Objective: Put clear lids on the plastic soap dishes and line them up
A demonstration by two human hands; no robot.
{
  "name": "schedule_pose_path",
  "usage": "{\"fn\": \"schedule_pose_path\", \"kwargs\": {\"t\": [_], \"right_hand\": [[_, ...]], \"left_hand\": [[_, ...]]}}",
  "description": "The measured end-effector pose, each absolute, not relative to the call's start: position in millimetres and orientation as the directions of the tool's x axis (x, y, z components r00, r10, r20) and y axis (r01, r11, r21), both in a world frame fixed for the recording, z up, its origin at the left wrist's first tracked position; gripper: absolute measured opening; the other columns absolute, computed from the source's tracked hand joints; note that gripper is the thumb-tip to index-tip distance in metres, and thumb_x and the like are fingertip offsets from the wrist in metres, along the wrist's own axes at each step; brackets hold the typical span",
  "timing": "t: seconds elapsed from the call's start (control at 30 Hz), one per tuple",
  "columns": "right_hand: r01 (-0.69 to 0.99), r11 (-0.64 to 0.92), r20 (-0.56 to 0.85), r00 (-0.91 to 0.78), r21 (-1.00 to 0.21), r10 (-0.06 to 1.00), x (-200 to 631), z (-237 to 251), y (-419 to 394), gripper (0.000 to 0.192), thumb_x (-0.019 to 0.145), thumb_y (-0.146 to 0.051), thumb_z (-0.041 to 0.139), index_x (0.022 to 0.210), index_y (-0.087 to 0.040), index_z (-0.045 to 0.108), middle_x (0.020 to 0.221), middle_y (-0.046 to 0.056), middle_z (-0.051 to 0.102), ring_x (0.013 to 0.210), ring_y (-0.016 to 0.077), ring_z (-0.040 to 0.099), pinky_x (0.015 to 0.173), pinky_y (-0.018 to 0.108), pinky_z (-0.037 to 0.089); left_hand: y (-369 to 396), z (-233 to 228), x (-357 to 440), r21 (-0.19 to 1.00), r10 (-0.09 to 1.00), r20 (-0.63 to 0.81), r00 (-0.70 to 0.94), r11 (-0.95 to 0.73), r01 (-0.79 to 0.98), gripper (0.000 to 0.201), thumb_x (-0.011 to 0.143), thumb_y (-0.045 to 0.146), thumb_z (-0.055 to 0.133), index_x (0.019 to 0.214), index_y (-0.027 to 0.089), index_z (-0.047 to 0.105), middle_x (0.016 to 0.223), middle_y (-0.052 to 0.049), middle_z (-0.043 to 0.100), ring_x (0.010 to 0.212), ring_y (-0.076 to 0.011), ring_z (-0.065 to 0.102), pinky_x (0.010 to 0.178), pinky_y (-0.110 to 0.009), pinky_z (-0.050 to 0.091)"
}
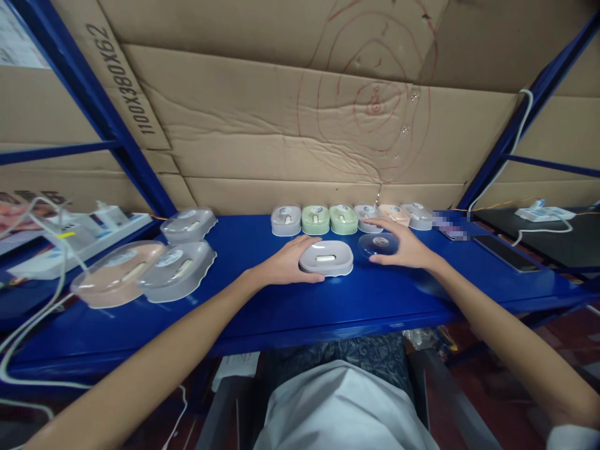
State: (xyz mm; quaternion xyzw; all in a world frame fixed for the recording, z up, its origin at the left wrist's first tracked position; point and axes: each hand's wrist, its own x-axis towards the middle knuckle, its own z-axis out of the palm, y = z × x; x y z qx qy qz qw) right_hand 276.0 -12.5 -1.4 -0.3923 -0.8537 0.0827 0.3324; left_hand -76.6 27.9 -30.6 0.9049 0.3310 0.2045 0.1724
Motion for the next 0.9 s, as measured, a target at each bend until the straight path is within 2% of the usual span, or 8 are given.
{"fn": "schedule_pose_path", "kwargs": {"t": [0.1,0.23,0.37,0.5,0.67,0.9], "right_hand": [[0.544,0.753,0.461,-0.596,-0.370,0.658,231.8,-2.5,-7.9,0.100,0.073,-0.061,0.092,0.160,-0.035,0.050,0.158,0.010,0.057,0.148,0.0401,0.051,0.124,0.062,0.041],[0.488,0.807,0.401,-0.701,-0.333,0.589,183.9,-13.8,5.1,0.114,0.074,-0.069,0.088,0.168,-0.031,0.035,0.162,0.014,0.051,0.149,0.0406,0.049,0.123,0.061,0.043],[0.496,0.804,0.394,-0.702,-0.327,0.594,166.4,-27.0,12.0,0.110,0.082,-0.069,0.080,0.171,-0.033,0.026,0.165,0.015,0.047,0.149,0.0403,0.050,0.121,0.060,0.046],[0.529,0.785,0.427,-0.659,-0.322,0.619,168.1,-35.6,12.9,0.110,0.080,-0.074,0.080,0.169,-0.033,0.028,0.162,0.016,0.050,0.146,0.0418,0.053,0.118,0.062,0.048],[0.512,0.793,0.482,-0.631,-0.331,0.609,173.5,-42.6,15.1,0.108,0.079,-0.072,0.082,0.166,-0.032,0.034,0.160,0.016,0.052,0.144,0.0405,0.055,0.119,0.060,0.048],[0.460,0.799,0.547,-0.583,-0.388,0.601,175.3,-48.5,23.1,0.096,0.072,-0.067,0.089,0.153,-0.028,0.053,0.145,0.015,0.066,0.133,0.0375,0.064,0.116,0.057,0.050]], "left_hand": [[27.2,-30.4,-75.8,0.440,0.663,0.251,0.705,-0.727,0.527,0.104,0.075,0.065,0.086,0.160,0.021,0.045,0.164,-0.019,0.048,0.152,-0.0444,0.044,0.126,-0.060,0.033],[27.9,-31.9,-74.5,0.422,0.602,0.307,0.738,-0.780,0.461,0.095,0.079,0.053,0.085,0.159,0.022,0.044,0.161,-0.017,0.052,0.149,-0.0424,0.048,0.124,-0.058,0.038],[30.0,-34.7,-75.0,0.414,0.571,0.334,0.750,-0.804,0.427,0.098,0.079,0.050,0.085,0.161,0.024,0.039,0.163,-0.016,0.048,0.150,-0.0431,0.045,0.124,-0.058,0.037],[29.8,-34.7,-74.4,0.397,0.567,0.333,0.753,-0.809,0.434,0.091,0.080,0.052,0.084,0.156,0.023,0.044,0.158,-0.017,0.052,0.144,-0.0430,0.047,0.122,-0.060,0.037],[23.5,-29.2,-70.7,0.408,0.620,0.328,0.713,-0.773,0.485,0.087,0.076,0.051,0.085,0.151,0.022,0.051,0.146,-0.014,0.061,0.127,-0.0406,0.056,0.113,-0.056,0.044],[21.9,-27.9,-70.3,0.448,0.667,0.310,0.678,-0.731,0.515,0.090,0.074,0.053,0.086,0.150,0.021,0.052,0.137,-0.013,0.066,0.121,-0.0390,0.060,0.108,-0.053,0.047]]}}
